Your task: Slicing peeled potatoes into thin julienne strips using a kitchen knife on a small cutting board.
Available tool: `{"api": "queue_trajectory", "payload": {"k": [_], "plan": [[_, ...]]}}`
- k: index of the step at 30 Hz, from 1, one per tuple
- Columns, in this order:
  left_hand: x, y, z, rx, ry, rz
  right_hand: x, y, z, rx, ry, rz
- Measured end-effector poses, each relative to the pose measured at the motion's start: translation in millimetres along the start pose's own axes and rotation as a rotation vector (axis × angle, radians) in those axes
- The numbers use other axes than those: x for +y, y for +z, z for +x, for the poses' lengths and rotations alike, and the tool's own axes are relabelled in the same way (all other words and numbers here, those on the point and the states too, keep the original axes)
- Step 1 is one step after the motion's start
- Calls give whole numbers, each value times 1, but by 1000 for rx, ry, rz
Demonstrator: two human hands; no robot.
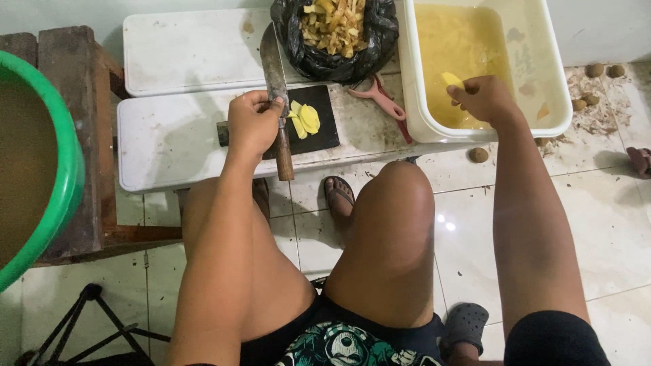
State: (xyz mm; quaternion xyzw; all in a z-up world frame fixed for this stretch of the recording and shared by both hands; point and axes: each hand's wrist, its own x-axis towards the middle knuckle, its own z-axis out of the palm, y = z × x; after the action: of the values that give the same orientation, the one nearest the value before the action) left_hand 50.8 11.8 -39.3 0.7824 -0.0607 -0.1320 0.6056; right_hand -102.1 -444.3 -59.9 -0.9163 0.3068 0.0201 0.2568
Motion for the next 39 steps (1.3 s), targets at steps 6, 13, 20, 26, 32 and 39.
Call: {"api": "queue_trajectory", "payload": {"k": [6, 13, 20, 26, 32, 39], "plan": [[-3, -1, 1, 30, -22, -2, 38, 2, 35, 89, 14, -222], [33, -14, -6, 48, -132, 7, -62, -15, -10, 218, 265, -17], [39, -18, -7, 101, -194, -109, -195, 35, -57, 262, -597, 5], [30, -23, 7, 178, -183, -191, -273, 137, -62, -85, -941, -182], [7, -22, 24, 215, -135, -128, -288, 184, -53, 18, -1177, -594], [3, -18, 16, 218, -70, -119, -271, 173, -59, 12, -946, -492]]}}
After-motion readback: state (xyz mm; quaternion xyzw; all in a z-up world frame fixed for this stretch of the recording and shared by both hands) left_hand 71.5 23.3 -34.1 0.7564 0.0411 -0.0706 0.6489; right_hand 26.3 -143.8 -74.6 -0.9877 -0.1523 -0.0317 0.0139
